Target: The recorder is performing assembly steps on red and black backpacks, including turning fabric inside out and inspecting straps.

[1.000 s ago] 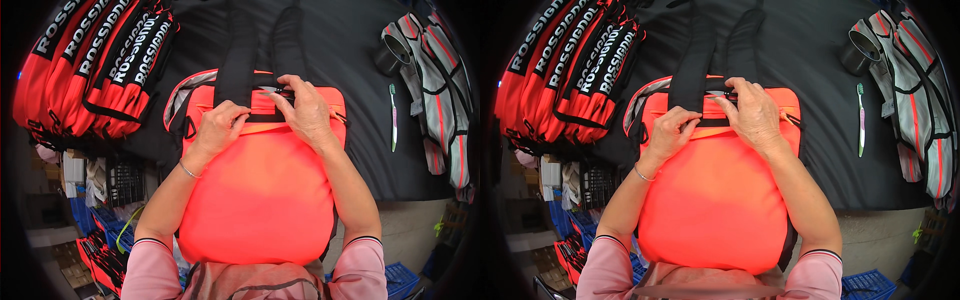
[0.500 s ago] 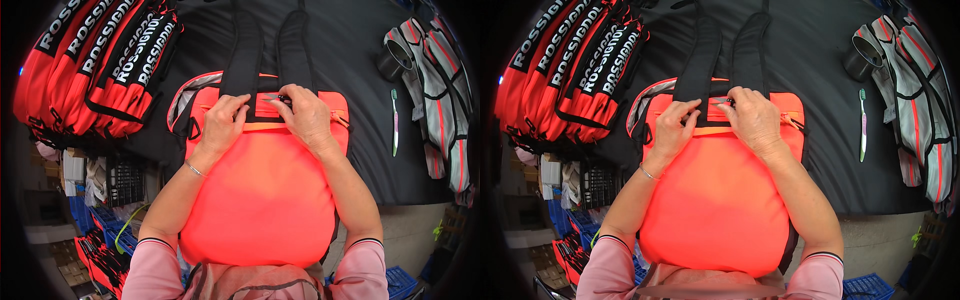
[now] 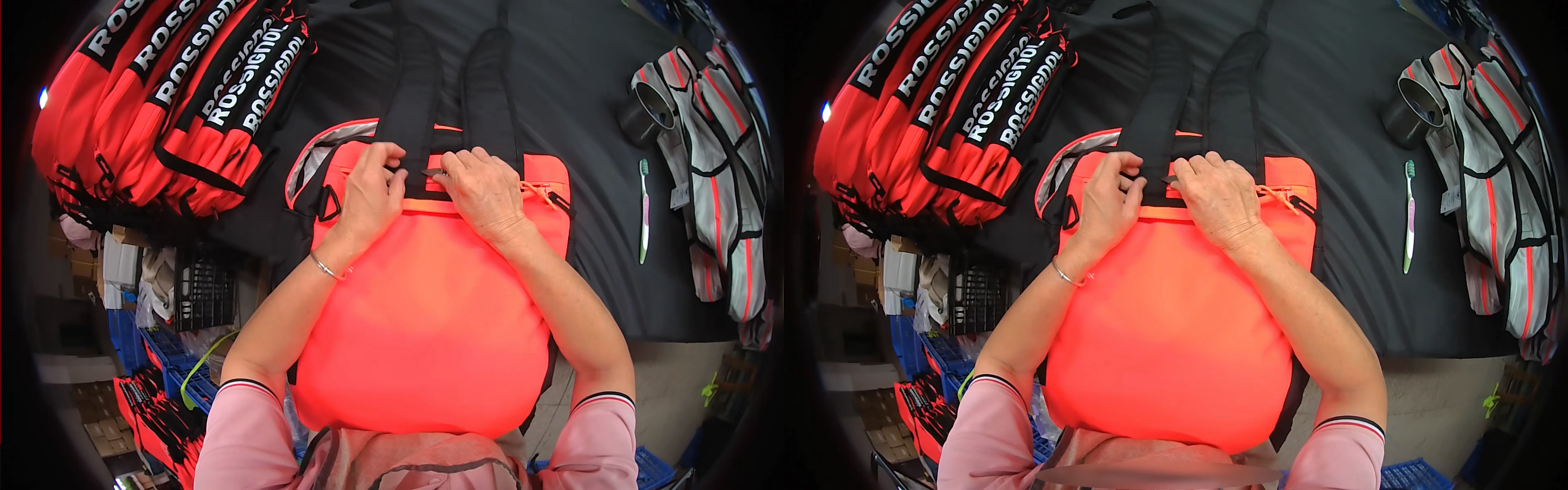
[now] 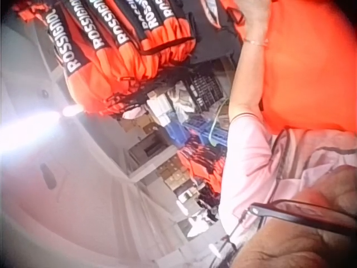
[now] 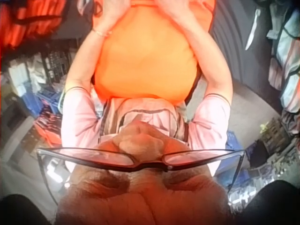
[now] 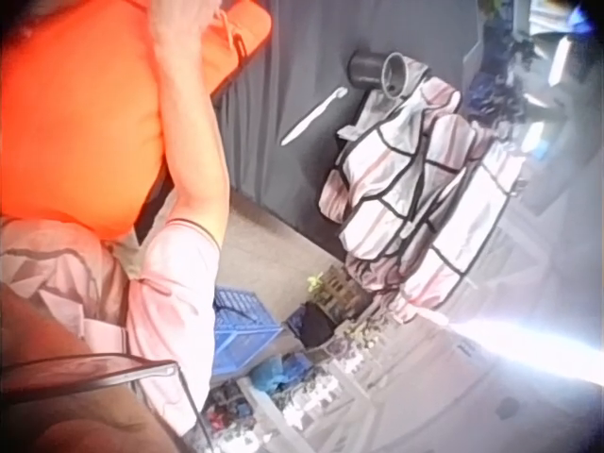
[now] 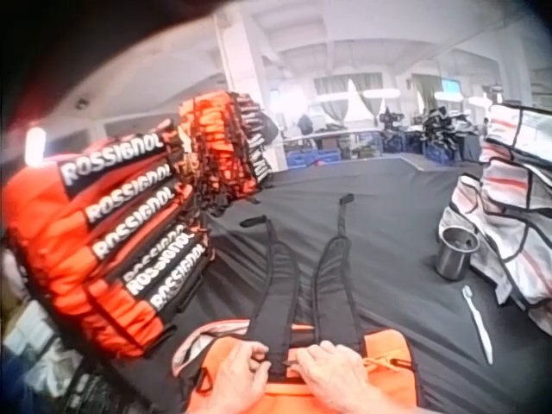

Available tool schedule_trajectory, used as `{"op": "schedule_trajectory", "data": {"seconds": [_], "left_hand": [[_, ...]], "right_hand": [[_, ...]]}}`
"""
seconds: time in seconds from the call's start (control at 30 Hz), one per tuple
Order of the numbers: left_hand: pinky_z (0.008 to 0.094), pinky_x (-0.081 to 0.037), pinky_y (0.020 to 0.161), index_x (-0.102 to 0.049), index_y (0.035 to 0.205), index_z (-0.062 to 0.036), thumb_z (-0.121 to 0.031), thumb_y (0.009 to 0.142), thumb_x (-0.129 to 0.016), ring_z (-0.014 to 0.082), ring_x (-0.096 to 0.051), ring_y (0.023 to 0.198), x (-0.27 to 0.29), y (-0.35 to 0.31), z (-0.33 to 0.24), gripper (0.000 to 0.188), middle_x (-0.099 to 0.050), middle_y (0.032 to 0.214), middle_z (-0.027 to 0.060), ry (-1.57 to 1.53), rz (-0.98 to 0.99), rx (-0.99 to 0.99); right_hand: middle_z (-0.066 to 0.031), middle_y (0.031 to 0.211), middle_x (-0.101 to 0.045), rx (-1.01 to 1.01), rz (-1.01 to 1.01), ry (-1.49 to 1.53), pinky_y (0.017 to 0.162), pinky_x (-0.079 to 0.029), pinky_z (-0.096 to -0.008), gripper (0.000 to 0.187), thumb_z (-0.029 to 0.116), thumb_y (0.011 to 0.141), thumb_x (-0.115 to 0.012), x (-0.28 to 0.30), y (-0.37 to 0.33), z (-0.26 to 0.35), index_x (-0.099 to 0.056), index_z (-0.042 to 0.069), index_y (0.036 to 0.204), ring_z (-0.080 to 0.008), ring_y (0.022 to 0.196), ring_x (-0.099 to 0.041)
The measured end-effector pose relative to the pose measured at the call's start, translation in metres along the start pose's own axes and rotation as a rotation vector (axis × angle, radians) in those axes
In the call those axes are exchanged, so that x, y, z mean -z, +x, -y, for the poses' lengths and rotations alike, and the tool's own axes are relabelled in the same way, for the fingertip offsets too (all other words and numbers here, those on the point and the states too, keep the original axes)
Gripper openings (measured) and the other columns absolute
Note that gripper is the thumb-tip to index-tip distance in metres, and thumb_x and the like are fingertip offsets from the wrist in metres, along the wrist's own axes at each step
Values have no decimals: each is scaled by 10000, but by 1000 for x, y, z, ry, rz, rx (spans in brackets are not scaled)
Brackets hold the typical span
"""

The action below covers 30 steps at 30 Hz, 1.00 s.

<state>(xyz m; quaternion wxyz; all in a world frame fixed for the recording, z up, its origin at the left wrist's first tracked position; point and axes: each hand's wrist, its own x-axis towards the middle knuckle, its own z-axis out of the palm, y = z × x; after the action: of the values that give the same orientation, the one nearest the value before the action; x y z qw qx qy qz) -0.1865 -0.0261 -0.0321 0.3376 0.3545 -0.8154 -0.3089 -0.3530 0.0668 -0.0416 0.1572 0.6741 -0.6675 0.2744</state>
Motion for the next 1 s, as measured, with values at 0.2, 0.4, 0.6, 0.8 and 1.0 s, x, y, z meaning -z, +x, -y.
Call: {"op": "schedule_trajectory", "data": {"seconds": [0.2,0.4,0.6,0.8,1.0], "left_hand": [[445,-379,1018,-649,1115,-78,-126,852,-685,241,-553,1169,56,-29,-15,270,-640,1113,47,843,235,-448],[486,-264,1087,-662,1129,-105,-131,860,-657,248,-485,1274,68,-46,9,270,-629,1174,28,663,235,-456],[485,-231,1099,-656,1085,-105,-90,830,-642,223,-496,1255,61,-47,15,255,-626,1138,12,610,175,-424],[477,-248,1087,-668,1112,-104,-95,847,-633,267,-480,1277,60,-48,16,268,-632,1174,27,615,182,-408],[475,-252,1089,-674,1101,-113,-93,838,-636,259,-484,1280,58,-48,16,267,-637,1166,14,615,166,-402]], "right_hand": [[10,685,-551,-3,-92,63,558,-459,-318,257,229,763,-795,3,-11,-12,-566,112,771,-163,674,-567],[2,679,-536,-61,-136,128,541,-463,-330,263,221,760,-805,3,-6,-5,-574,95,769,-170,661,-563],[-8,701,-545,-23,-63,58,582,-499,-317,252,251,779,-784,-2,-1,-2,-592,90,800,-175,696,-577],[-1,681,-517,55,-121,-3,542,-460,-317,256,224,763,-802,-4,1,-2,-575,105,767,-164,651,-545],[13,682,-519,132,-143,-133,538,-433,-308,220,221,770,-779,-12,0,2,-586,116,773,-148,663,-543]]}}
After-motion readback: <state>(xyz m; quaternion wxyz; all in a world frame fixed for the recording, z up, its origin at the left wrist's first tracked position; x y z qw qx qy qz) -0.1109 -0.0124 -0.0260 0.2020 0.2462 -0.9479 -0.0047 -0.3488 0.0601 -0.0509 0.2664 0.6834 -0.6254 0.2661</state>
